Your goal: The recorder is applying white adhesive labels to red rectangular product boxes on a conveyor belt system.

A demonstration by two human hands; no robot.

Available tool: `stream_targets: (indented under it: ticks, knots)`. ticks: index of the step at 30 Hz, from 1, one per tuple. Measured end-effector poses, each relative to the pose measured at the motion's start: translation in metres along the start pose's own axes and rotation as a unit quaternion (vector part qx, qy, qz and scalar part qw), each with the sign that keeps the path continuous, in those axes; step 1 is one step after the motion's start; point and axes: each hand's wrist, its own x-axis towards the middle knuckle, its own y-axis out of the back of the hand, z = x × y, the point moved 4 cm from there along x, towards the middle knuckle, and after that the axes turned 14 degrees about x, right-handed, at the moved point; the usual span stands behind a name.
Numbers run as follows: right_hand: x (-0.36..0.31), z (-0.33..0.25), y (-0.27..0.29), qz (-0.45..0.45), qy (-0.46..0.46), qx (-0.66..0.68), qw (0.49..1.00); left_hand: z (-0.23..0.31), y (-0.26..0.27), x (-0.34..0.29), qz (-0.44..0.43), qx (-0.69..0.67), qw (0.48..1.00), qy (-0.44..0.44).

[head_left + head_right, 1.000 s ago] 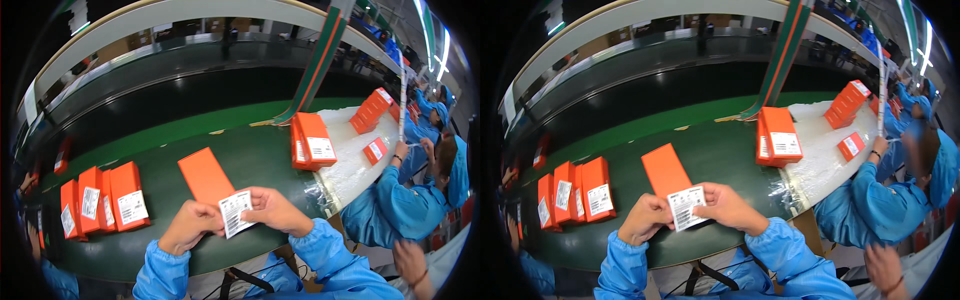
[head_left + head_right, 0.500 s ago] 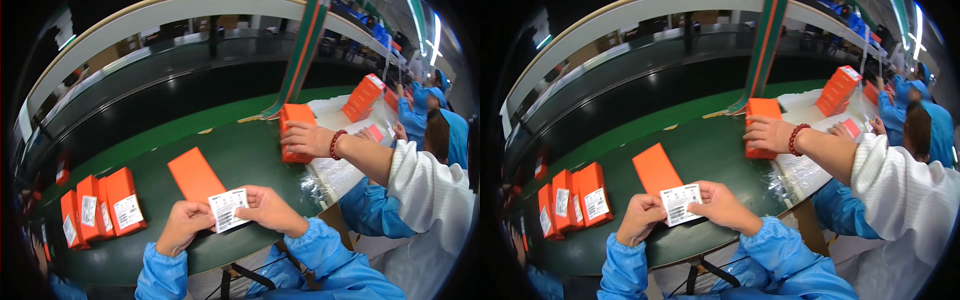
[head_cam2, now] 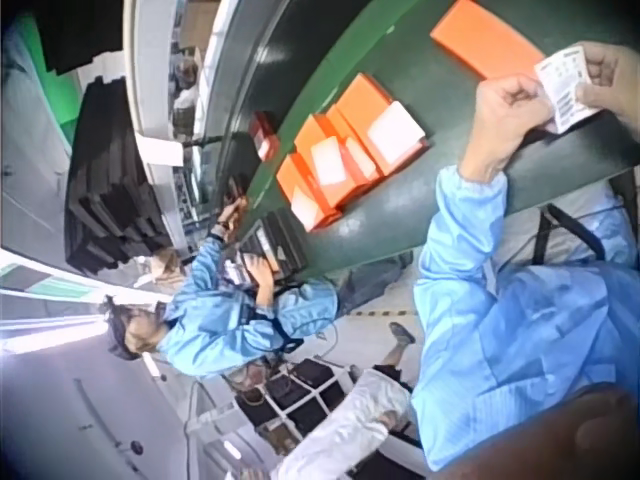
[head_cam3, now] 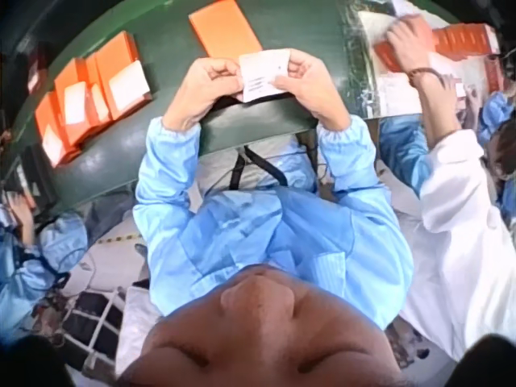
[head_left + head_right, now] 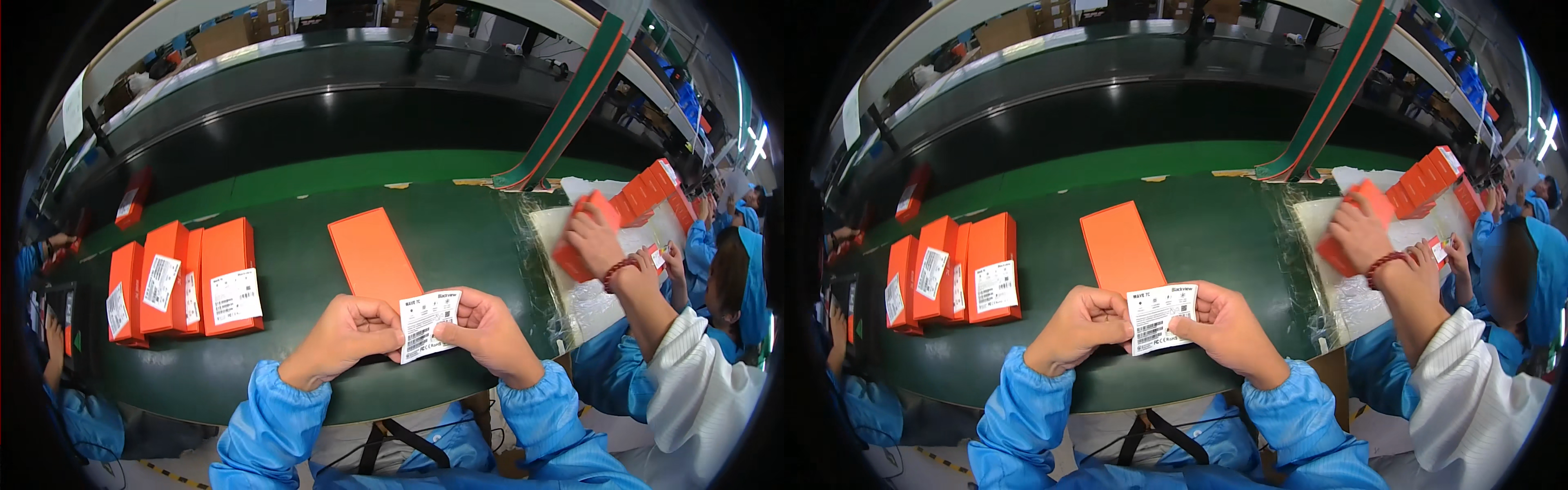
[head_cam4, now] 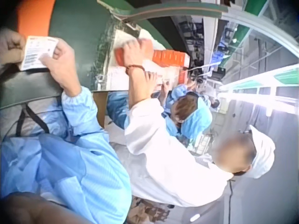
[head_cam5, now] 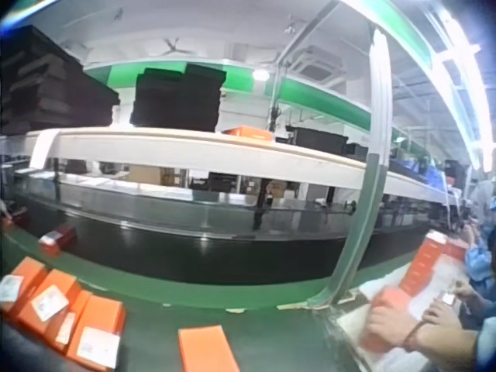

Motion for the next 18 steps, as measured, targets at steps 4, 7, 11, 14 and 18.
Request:
stream_targets:
  ticks: [4, 7, 11, 14, 18]
  knots:
    - [0.001, 0.006, -0.002, -0.040, -0.037, 0.036, 0.998, -0.002, 0.002, -0.002, -0.037, -0.008, 0.999, -0.004]
    - [0.001, 0.012, -0.010, -0.079, -0.063, 0.079, 0.992, -0.011, 0.005, -0.005, -0.069, -0.051, 0.996, -0.014]
    - [0.000, 0.014, -0.022, -0.108, -0.064, 0.106, 0.986, -0.008, -0.001, -0.003, -0.073, -0.047, 0.996, 0.012]
    - [0.000, 0.023, -0.015, -0.082, -0.013, 0.070, 0.994, -0.010, -0.003, 0.007, -0.053, 0.017, 0.998, 0.038]
    - [-0.004, 0.015, -0.023, -0.015, 0.105, -0.035, 0.994, -0.005, 0.003, 0.000, 0.120, 0.053, 0.990, -0.047]
